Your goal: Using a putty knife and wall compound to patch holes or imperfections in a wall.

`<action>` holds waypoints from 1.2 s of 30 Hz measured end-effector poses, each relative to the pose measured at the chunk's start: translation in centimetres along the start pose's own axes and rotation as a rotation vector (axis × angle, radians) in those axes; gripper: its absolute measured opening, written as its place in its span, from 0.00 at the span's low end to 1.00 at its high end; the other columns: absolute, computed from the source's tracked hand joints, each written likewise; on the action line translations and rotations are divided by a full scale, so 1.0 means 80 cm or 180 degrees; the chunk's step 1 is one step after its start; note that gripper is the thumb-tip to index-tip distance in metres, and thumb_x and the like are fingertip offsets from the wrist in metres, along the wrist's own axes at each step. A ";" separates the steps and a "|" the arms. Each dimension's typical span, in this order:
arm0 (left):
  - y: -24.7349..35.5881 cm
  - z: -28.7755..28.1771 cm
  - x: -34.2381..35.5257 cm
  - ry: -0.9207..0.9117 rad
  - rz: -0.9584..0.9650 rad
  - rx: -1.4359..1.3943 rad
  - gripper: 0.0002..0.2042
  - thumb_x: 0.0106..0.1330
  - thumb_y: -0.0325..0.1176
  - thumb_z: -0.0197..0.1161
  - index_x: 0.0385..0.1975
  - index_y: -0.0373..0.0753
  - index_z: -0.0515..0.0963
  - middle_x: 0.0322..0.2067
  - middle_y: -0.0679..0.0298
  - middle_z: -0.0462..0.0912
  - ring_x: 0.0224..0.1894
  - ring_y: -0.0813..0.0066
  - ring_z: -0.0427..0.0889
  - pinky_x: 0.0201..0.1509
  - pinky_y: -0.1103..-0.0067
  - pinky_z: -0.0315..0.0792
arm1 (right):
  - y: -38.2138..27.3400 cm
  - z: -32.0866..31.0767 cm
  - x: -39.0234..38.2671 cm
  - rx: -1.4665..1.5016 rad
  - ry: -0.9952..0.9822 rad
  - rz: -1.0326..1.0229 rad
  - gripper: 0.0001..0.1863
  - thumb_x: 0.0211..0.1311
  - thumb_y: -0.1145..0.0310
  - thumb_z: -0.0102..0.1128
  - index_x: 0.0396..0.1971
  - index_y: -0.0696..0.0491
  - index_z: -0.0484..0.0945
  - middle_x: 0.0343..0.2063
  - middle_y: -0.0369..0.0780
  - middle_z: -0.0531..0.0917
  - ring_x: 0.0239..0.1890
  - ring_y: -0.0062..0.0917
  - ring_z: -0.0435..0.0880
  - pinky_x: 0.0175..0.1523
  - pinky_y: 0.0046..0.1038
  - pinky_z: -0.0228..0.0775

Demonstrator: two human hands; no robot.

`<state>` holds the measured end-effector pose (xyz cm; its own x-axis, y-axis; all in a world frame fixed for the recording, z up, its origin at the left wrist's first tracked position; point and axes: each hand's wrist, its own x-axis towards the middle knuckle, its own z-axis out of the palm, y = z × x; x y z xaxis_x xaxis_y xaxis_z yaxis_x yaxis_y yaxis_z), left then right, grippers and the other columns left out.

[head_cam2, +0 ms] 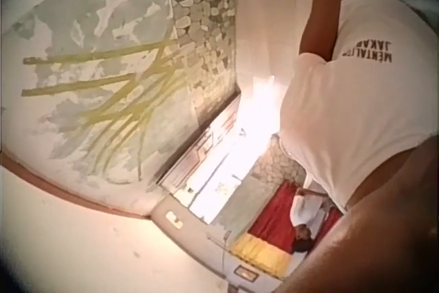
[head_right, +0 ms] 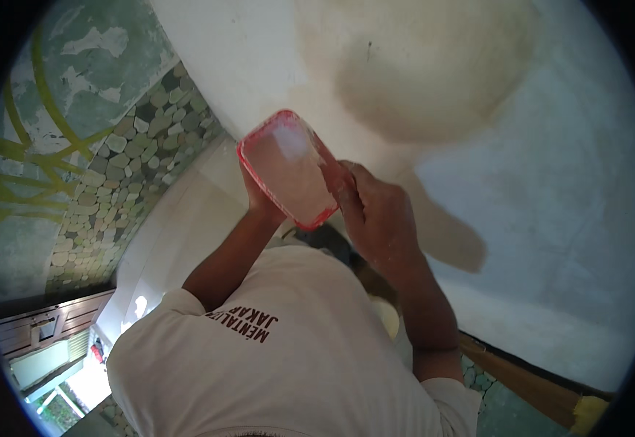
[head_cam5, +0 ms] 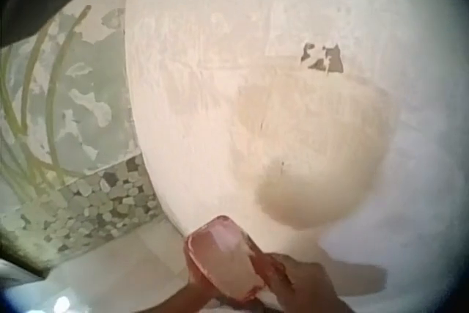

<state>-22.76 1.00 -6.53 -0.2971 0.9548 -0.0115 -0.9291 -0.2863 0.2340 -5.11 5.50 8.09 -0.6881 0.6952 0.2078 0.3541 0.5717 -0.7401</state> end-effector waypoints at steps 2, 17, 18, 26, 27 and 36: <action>0.003 0.009 -0.006 0.0082 0.0037 -0.0049 0.38 0.65 0.69 0.34 0.63 0.44 0.62 0.60 0.60 0.68 0.60 0.58 0.69 0.64 0.61 0.63 | -0.003 0.001 0.000 0.0203 -0.0066 0.0110 0.10 0.67 0.75 0.53 0.45 0.63 0.75 0.23 0.39 0.82 0.22 0.14 0.74 0.30 0.21 0.69; -0.008 -0.007 -0.006 0.0225 0.0383 0.0608 0.39 0.65 0.70 0.32 0.66 0.45 0.58 0.65 0.62 0.61 0.66 0.61 0.59 0.70 0.63 0.53 | 0.024 0.023 -0.010 0.1575 -0.0352 0.0828 0.12 0.69 0.73 0.54 0.48 0.62 0.74 0.33 0.35 0.82 0.32 0.11 0.75 0.38 0.17 0.70; -0.007 -0.008 -0.005 0.0268 0.0359 0.0464 0.39 0.66 0.70 0.32 0.66 0.45 0.58 0.65 0.63 0.60 0.67 0.61 0.58 0.71 0.63 0.51 | 0.024 0.027 -0.010 0.1646 -0.0292 0.0788 0.12 0.68 0.73 0.54 0.49 0.62 0.74 0.34 0.36 0.82 0.33 0.11 0.75 0.38 0.17 0.70; -0.006 -0.005 -0.012 0.0381 0.0439 0.0535 0.38 0.67 0.68 0.33 0.66 0.44 0.58 0.67 0.64 0.58 0.69 0.62 0.54 0.72 0.63 0.44 | 0.019 0.042 -0.018 0.2116 -0.0080 0.0688 0.14 0.66 0.73 0.57 0.50 0.61 0.74 0.34 0.36 0.82 0.28 0.11 0.74 0.33 0.14 0.68; -0.005 -0.008 -0.013 0.0401 0.0420 0.0420 0.38 0.68 0.67 0.32 0.66 0.43 0.58 0.67 0.63 0.59 0.69 0.62 0.54 0.72 0.63 0.44 | 0.013 0.039 -0.018 0.2237 -0.0064 0.0825 0.14 0.66 0.73 0.57 0.49 0.60 0.74 0.32 0.35 0.82 0.25 0.10 0.73 0.28 0.13 0.65; -0.006 0.011 -0.019 0.0031 0.0078 0.0487 0.39 0.67 0.68 0.30 0.64 0.40 0.61 0.64 0.60 0.64 0.64 0.63 0.64 0.67 0.65 0.59 | 0.010 0.026 -0.038 0.2925 0.0537 0.1442 0.10 0.67 0.70 0.57 0.44 0.59 0.76 0.26 0.33 0.80 0.20 0.07 0.68 0.23 0.12 0.59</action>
<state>-21.71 -0.22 -5.78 -0.3222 0.9466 -0.0131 -0.8774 -0.2934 0.3796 -4.03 2.96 5.55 -0.4882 0.8546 -0.1772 -0.1106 -0.2619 -0.9587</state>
